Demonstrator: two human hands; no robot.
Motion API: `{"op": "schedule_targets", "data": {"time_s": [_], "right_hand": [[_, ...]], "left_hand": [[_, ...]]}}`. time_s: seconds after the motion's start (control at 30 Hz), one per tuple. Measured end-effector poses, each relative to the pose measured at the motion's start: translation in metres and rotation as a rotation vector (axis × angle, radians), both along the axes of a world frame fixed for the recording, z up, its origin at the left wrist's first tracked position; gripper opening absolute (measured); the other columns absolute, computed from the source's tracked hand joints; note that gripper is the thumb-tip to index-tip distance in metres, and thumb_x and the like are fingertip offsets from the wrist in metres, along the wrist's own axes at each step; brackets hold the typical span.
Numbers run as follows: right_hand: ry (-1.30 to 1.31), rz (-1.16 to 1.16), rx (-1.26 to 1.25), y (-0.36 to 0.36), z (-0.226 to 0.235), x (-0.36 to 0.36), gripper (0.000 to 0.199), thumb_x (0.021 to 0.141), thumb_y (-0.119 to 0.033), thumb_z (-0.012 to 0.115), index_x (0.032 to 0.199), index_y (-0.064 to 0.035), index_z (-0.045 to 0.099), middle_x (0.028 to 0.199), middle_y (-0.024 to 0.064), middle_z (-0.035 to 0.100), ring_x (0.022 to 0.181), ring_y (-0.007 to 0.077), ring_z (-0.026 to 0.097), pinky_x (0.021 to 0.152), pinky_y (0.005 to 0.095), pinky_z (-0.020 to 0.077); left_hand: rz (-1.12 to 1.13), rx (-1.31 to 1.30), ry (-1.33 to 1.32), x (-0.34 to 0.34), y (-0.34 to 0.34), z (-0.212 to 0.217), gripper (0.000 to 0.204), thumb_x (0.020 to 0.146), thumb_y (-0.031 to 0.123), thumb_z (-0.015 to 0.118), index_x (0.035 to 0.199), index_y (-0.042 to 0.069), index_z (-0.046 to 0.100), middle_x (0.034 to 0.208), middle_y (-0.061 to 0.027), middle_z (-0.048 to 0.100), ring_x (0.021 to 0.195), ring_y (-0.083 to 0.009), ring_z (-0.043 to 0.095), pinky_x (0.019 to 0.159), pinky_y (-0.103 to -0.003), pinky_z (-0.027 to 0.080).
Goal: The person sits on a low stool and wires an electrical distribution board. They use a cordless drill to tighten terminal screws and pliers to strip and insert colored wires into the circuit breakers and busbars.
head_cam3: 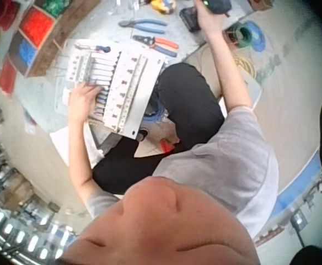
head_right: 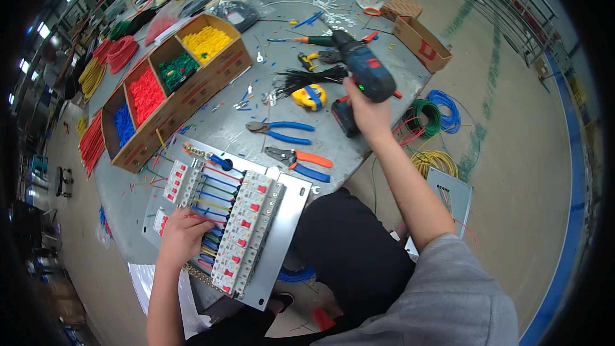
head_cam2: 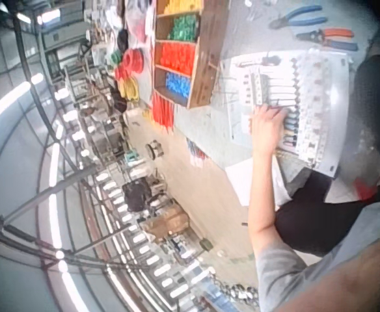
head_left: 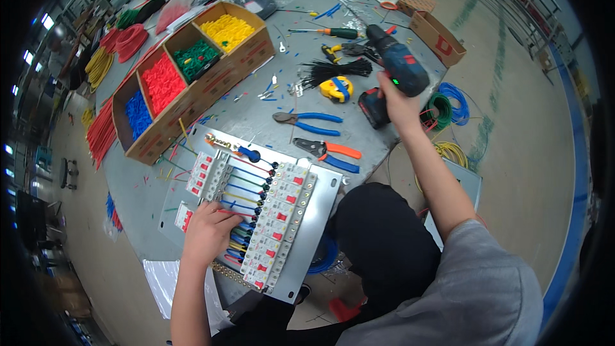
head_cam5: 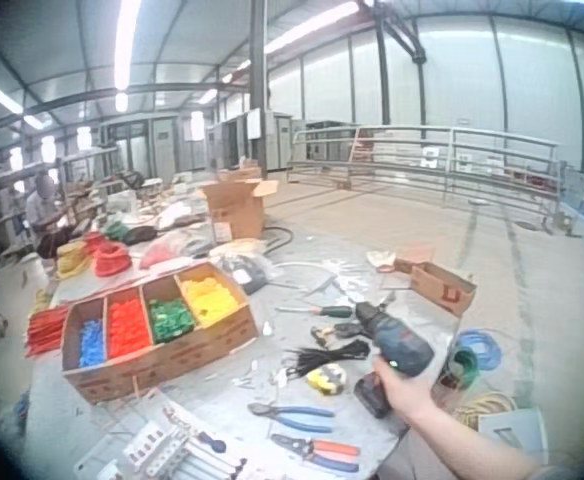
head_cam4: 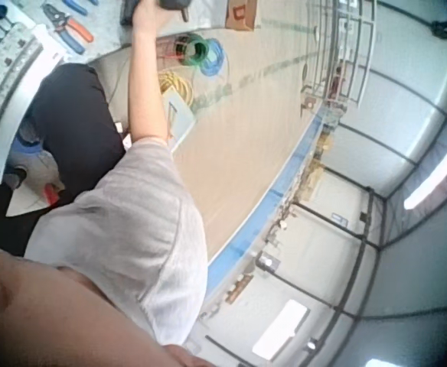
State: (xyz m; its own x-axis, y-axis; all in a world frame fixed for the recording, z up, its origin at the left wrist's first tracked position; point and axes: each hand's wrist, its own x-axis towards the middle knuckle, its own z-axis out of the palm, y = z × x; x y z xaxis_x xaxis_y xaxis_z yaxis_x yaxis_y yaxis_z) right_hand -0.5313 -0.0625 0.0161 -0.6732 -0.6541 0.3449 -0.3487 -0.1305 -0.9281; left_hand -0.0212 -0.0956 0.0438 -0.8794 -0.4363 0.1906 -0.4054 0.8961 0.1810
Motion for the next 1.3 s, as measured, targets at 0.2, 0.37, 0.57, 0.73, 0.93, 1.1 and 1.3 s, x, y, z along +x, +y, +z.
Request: {"op": "schedule_targets", "data": {"time_s": [0.2,0.37,0.57,0.73,0.93,1.1,1.3], "right_hand": [[0.072,-0.008,-0.028,-0.006,0.0,0.015,0.026,0.1,-0.018,0.079,0.119,-0.0016,0.075,0.106,0.0099,0.08,0.097,0.0204,0.075,0.089,0.0379,0.0571],[0.107,-0.05,0.005,-0.001,0.001,0.014,0.034,0.098,-0.025,0.081,0.123,-0.0031,0.074,0.107,0.0137,0.08,0.099,0.0261,0.076,0.089,0.0407,0.0571],[0.378,-0.148,0.162,0.051,-0.02,0.006,0.077,0.083,-0.027,0.087,0.151,-0.0052,0.056,0.134,0.0217,0.06,0.129,0.0395,0.058,0.114,0.0515,0.044],[0.213,-0.058,0.201,0.155,-0.032,-0.014,0.048,0.088,-0.014,0.08,0.133,-0.0031,0.067,0.125,0.0139,0.062,0.121,0.0283,0.06,0.111,0.0437,0.048],[0.107,0.597,0.162,0.167,0.128,0.061,0.02,0.1,-0.013,0.073,0.116,-0.0012,0.072,0.091,0.0024,0.069,0.086,0.0105,0.063,0.083,0.0302,0.0542],[0.504,1.081,0.595,0.103,0.191,0.133,0.038,0.098,-0.025,0.077,0.127,-0.0016,0.071,0.099,0.0105,0.073,0.094,0.0214,0.071,0.089,0.034,0.0568],[1.018,0.931,0.405,0.062,0.071,0.186,0.085,0.083,-0.032,0.085,0.158,-0.0088,0.054,0.158,0.0221,0.052,0.156,0.0395,0.043,0.125,0.0592,0.0382]], "left_hand": [[0.024,-0.144,0.034,0.001,0.014,-0.002,0.034,0.067,0.002,0.072,0.099,0.008,0.081,0.094,-0.0026,0.073,0.092,-0.0259,0.066,0.085,-0.043,0.054],[0.1,-0.164,-0.014,0.006,0.018,0.005,0.024,0.074,0.002,0.075,0.096,0.009,0.08,0.088,-0.0031,0.071,0.089,-0.0253,0.066,0.084,-0.042,0.053],[0.247,-0.194,0.182,0.008,0.077,0.049,0.007,0.081,0.009,0.083,0.085,0.009,0.078,0.081,-0.0046,0.069,0.084,-0.0273,0.065,0.081,-0.042,0.05],[0.585,-0.026,0.169,-0.031,0.158,0.035,0.026,0.085,0.025,0.087,0.101,0.006,0.079,0.103,-0.0108,0.072,0.102,-0.0329,0.066,0.091,-0.045,0.05],[0.864,-0.025,0.057,-0.039,0.184,-0.015,0.085,0.079,0.039,0.095,0.146,0.001,0.059,0.142,-0.0203,0.061,0.131,-0.0398,0.06,0.111,-0.05,0.046],[0.896,0.216,-0.116,-0.057,0.166,0.015,0.092,0.073,0.034,0.099,0.146,-0.002,0.057,0.136,-0.0188,0.062,0.134,-0.0406,0.06,0.115,-0.056,0.047],[0.8,0.164,0.044,-0.056,0.153,0.01,0.08,0.068,0.029,0.096,0.134,-0.001,0.063,0.128,-0.0184,0.061,0.124,-0.0405,0.063,0.106,-0.056,0.05]]}}
